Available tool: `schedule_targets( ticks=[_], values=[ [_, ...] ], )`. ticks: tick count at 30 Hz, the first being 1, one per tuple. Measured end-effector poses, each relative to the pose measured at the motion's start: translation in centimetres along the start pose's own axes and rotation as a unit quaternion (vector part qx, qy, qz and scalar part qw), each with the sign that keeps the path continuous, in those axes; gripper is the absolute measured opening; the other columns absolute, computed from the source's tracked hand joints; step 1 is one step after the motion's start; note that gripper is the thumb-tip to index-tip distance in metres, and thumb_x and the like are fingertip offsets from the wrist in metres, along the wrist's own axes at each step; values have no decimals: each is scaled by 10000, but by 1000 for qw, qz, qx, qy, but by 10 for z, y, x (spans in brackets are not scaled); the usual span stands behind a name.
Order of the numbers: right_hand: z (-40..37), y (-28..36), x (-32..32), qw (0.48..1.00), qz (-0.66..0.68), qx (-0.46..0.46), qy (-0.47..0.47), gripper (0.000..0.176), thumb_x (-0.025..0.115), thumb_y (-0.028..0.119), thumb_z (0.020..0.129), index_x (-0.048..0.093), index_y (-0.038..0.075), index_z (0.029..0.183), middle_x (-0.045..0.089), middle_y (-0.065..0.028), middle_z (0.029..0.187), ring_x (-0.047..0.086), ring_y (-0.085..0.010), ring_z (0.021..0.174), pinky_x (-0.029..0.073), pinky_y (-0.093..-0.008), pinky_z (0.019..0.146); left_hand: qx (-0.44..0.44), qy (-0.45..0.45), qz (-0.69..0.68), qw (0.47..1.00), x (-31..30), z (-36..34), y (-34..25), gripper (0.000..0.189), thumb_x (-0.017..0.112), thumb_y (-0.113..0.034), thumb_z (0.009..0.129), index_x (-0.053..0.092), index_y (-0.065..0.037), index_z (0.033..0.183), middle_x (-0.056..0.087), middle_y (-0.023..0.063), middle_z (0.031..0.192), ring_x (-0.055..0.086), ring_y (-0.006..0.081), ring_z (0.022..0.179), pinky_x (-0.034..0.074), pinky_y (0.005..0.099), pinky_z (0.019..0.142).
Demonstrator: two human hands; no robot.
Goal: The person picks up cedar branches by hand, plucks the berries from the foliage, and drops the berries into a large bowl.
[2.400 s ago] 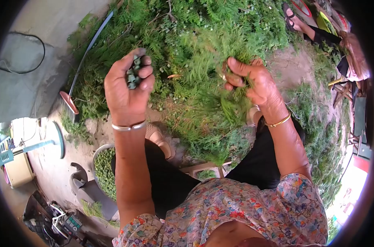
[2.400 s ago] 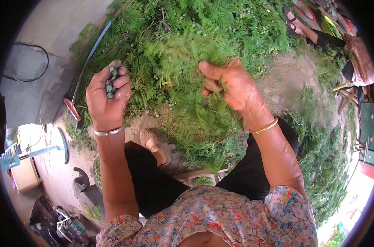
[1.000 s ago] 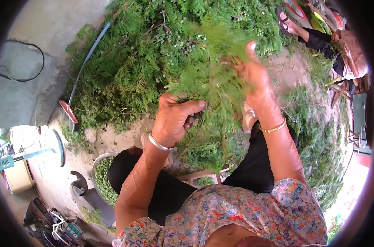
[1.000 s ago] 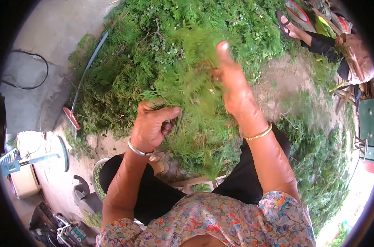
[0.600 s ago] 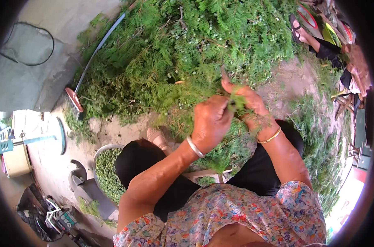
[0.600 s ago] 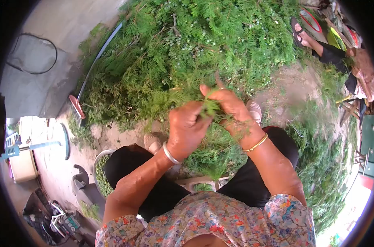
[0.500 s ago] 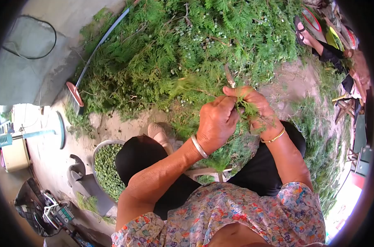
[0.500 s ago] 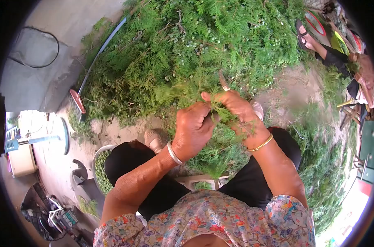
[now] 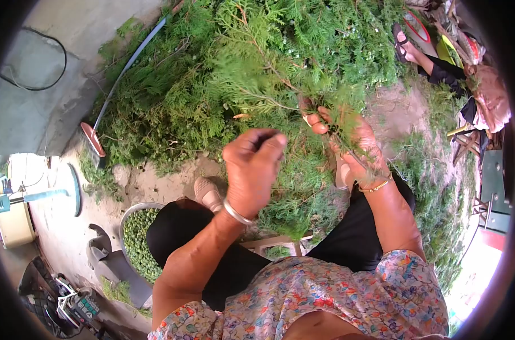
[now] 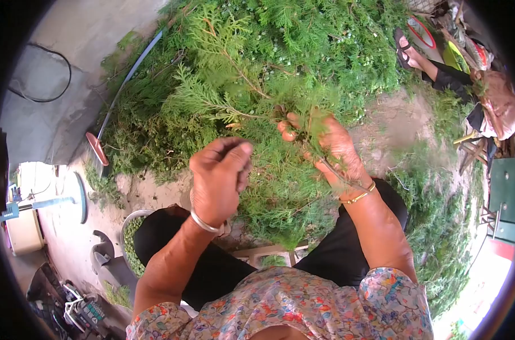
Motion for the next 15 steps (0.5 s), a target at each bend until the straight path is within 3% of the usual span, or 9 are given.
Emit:
schedule_targets(
  ticks=[1, 2, 3, 5, 8, 10, 15],
  values=[
    [-7, 12, 9, 997, 12, -28, -66, 281, 570, 190, 849, 564, -7, 1049, 634, -134, 954, 607, -190, 878, 502, -262, 635, -148, -22, -120, 981, -6, 1, 22, 162, 646, -82, 796, 606, 12, 921, 587, 38, 670, 471, 87, 475, 368, 201, 416],
    [-12, 20, 9, 990, 24, -55, -131, 283, 571, 168, 844, 557, -10, 1063, 638, -133, 959, 613, -182, 847, 507, -268, 657, -146, -23, -120, 982, -14, 7, 21, 162, 646, -82, 796, 606, 12, 921, 587, 38, 670, 471, 87, 475, 368, 201, 416],
    [-5, 18, -6, 990, 25, -57, -130, 283, 571, 168, 844, 557, -10, 1063, 638, -133, 959, 613, -182, 847, 507, -268, 657, -117, -47, -151, 980, -26, 14, 18, 160, 648, -98, 800, 602, 17, 901, 569, 36, 652, 466, 89, 479, 356, 208, 407],
    [15, -14, -24, 996, -11, 87, 6, 257, 582, 106, 833, 568, -9, 1062, 649, -108, 923, 617, -160, 793, 509, -265, 656, -87, -72, -180, 977, -44, 27, 9, 165, 650, -114, 805, 598, 22, 882, 552, 33, 634, 460, 91, 483, 345, 215, 397],
    [10, 9, 2, 994, -103, 37, -21, 247, 602, 35, 811, 581, -7, 1054, 658, -85, 895, 614, -132, 752, 510, -264, 663, -16, -83, -93, 992, -62, 38, -12, 197, 646, -155, 823, 587, 26, 873, 536, 38, 642, 478, 107, 512, 359, 236, 406],
    [10, 10, 5, 994, -103, 23, -17, 255, 615, 11, 796, 590, -1, 1049, 658, -71, 888, 608, -119, 755, 507, -259, 676, -121, -53, -164, 978, -56, 36, 0, 215, 638, -182, 836, 584, 19, 888, 544, 58, 685, 486, 124, 534, 364, 251, 415],
    [5, 19, 13, 989, -135, -45, -36, 290, 648, -30, 762, 607, 15, 1046, 651, -28, 871, 582, -80, 744, 491, -241, 703, -162, -23, -238, 957, -49, 34, 3, 218, 639, -191, 838, 575, 10, 894, 537, 63, 727, 472, 123, 545, 356, 245, 414]
  ],
)
Point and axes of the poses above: each hand's wrist, its own z-axis towards the middle knuckle, its own x-axis out of the palm, y = z × x, the point moved 9 cm from there along z, towards the middle knuckle
